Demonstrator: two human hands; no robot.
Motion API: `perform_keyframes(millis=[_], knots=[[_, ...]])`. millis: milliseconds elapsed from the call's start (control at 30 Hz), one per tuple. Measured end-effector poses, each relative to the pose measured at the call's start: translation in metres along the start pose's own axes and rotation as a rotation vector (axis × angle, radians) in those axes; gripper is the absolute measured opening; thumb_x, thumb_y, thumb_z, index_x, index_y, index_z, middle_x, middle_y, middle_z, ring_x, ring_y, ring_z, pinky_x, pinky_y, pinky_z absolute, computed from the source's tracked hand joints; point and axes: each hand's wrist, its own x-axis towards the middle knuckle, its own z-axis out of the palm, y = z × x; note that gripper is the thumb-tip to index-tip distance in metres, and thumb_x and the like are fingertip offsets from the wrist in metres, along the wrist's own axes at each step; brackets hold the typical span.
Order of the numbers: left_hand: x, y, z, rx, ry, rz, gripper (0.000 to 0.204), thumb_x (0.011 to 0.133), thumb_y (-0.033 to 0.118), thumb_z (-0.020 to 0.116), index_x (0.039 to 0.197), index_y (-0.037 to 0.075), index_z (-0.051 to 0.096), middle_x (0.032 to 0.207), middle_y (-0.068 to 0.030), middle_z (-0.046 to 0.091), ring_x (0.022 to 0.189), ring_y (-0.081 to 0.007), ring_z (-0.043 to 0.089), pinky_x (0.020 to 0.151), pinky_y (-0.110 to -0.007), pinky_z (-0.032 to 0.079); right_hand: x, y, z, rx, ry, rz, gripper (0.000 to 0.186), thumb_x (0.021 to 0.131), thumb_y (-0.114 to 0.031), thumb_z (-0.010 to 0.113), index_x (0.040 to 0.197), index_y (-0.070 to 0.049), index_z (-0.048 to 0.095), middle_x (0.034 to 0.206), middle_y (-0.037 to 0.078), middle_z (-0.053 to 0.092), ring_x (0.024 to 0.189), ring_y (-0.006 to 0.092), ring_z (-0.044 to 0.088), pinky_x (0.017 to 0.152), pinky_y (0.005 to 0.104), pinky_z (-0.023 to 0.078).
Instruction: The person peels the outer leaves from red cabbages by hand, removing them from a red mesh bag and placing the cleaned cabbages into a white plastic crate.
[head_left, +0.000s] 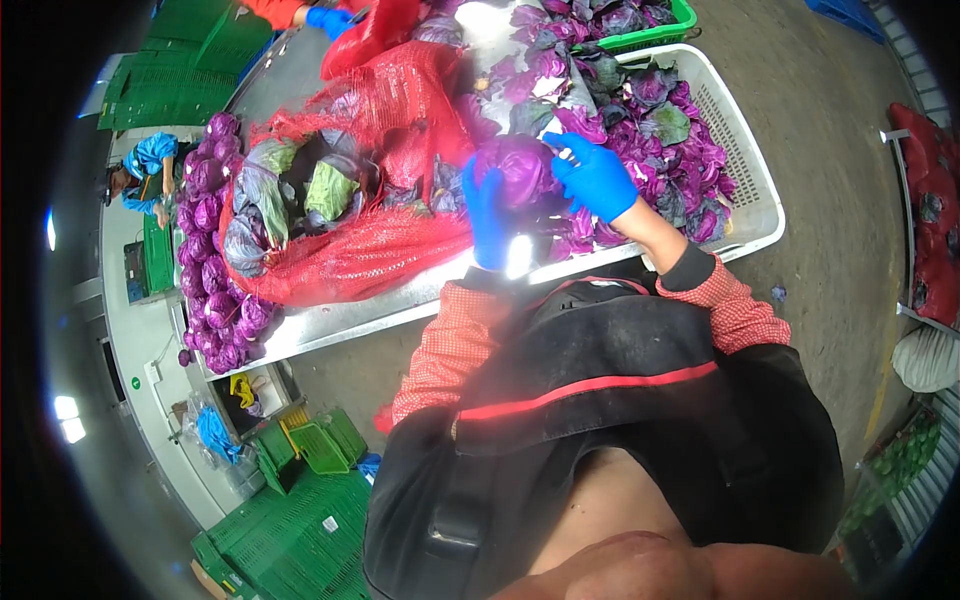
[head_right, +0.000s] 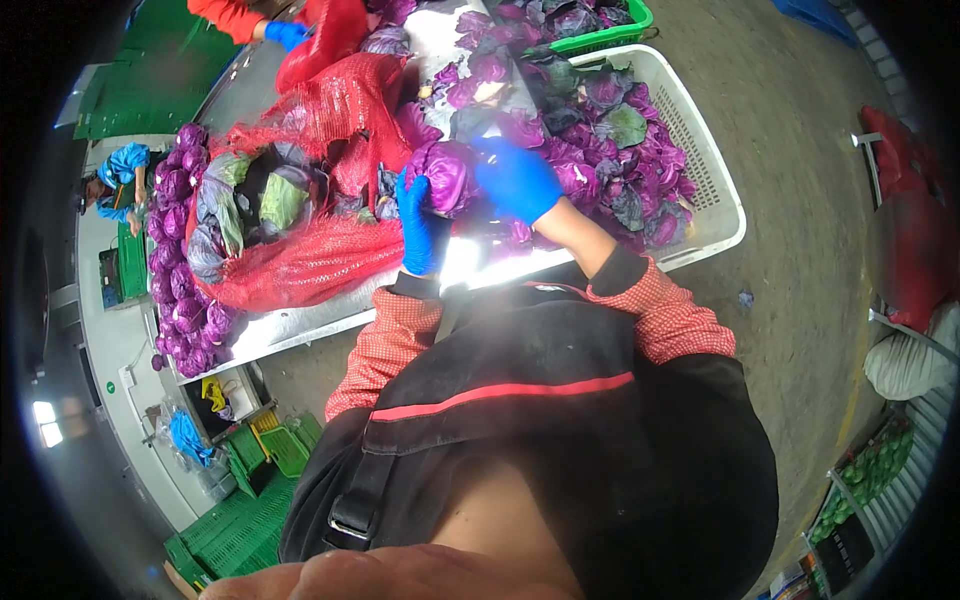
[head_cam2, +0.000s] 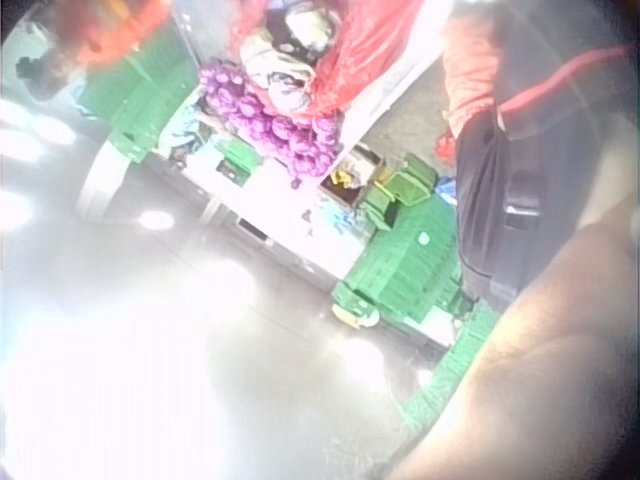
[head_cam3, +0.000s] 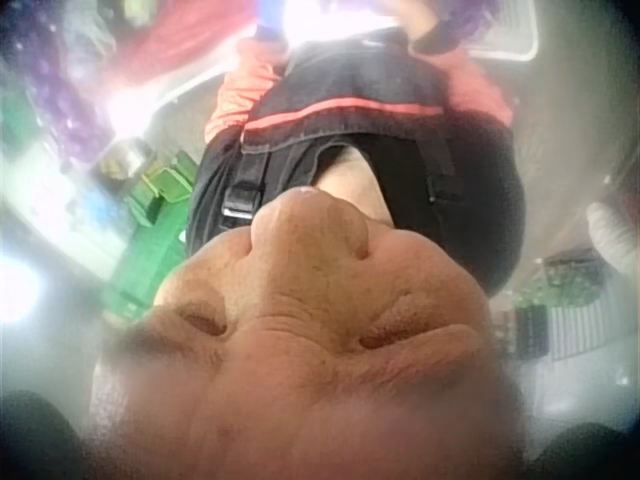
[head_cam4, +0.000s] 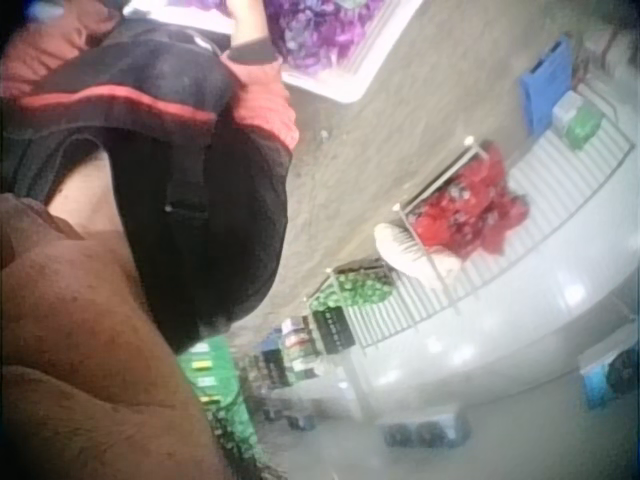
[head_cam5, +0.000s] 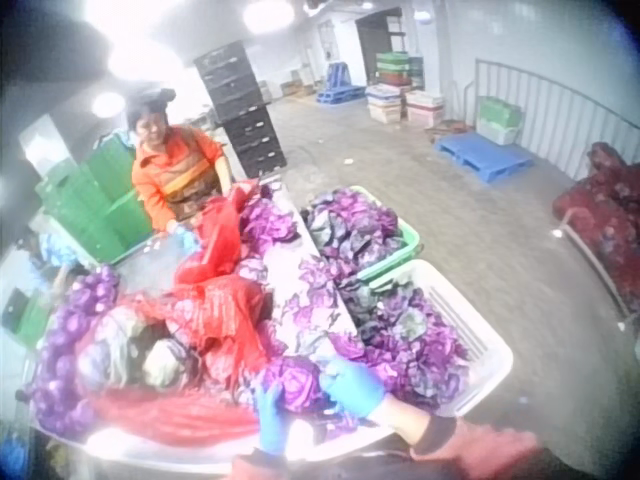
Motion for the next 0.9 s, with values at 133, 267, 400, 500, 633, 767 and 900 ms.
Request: perform_keyframes(millis=[133,267,400,500,633,767,900], knots=[[0.015,-0.034,-0.058,-0.040,-0.066,0.015,0.049,0.083,0.028,0.051,0.125,0.004,0.040,0.123,-0.0132,0.047,0.114,-0.0270,0.045,0.098,-0.042,0.036,-0.002,-0.010,-0.009,0.540,-0.074,0.244,0.025,0.083,-0.013,0.052,0.106,-0.005,0.057,0.070,0.003,0.057,0.053,0.0103,0.056,0.045,0.0225,0.045],[0.004,-0.001,-0.017,-0.390,-0.042,-0.233,0.066,0.077,0.043,0.052,0.128,0.005,0.037,0.127,-0.0165,0.043,0.119,-0.0320,0.041,0.099,-0.050,0.033,0.005,0.014,-0.043,0.707,0.066,0.369,0.025,0.082,-0.010,0.051,0.106,-0.004,0.058,0.068,0.003,0.056,0.049,0.0097,0.054,0.042,0.0217,0.043],[0.001,0.004,-0.015,-0.474,-0.057,-0.361,0.077,0.073,0.058,0.046,0.132,0.011,0.033,0.133,-0.0160,0.037,0.122,-0.0360,0.035,0.099,-0.057,0.028,0.004,0.000,-0.039,0.143,0.040,0.075,0.050,0.082,-0.025,0.059,0.126,-0.008,0.042,0.075,0.004,0.056,0.056,0.0109,0.053,0.048,0.0233,0.043],[0.000,-0.009,-0.030,-0.343,-0.133,-0.363,0.072,0.077,0.057,0.042,0.133,0.014,0.032,0.133,-0.0154,0.037,0.122,-0.0363,0.035,0.097,-0.058,0.029,-0.007,-0.036,-0.031,-0.125,-0.087,-0.161,0.068,0.079,-0.034,0.064,0.135,-0.014,0.032,0.099,0.007,0.061,0.068,0.0118,0.055,0.062,0.0251,0.045],[-0.013,0.016,-0.010,-0.444,-0.363,-0.471,0.053,0.089,0.037,0.041,0.131,0.007,0.030,0.124,-0.0165,0.044,0.109,-0.0337,0.048,0.087,-0.044,0.045,-0.007,-0.039,-0.025,0.206,-0.245,-0.023,0.068,0.078,-0.031,0.066,0.135,-0.016,0.033,0.085,0.003,0.054,0.069,0.0100,0.055,0.059,0.0227,0.046],[0.000,-0.010,-0.032,-0.799,-0.499,-0.660,0.051,0.090,0.036,0.040,0.130,0.005,0.032,0.119,-0.0182,0.048,0.104,-0.0328,0.051,0.081,-0.041,0.048,-0.013,-0.037,-0.018,0.425,-0.317,-0.006,0.066,0.078,-0.030,0.067,0.134,-0.016,0.035,0.094,0.004,0.056,0.068,0.0086,0.054,0.054,0.0225,0.047],[-0.008,0.027,-0.010,-0.448,-0.308,-0.537,0.078,0.083,0.064,0.032,0.134,0.005,0.026,0.127,-0.0226,0.040,0.110,-0.0381,0.047,0.089,-0.047,0.042,-0.013,-0.032,-0.020,0.190,-0.276,0.095,0.060,0.081,-0.026,0.063,0.133,-0.015,0.037,0.101,0.005,0.056,0.060,0.0083,0.052,0.047,0.0209,0.046]])
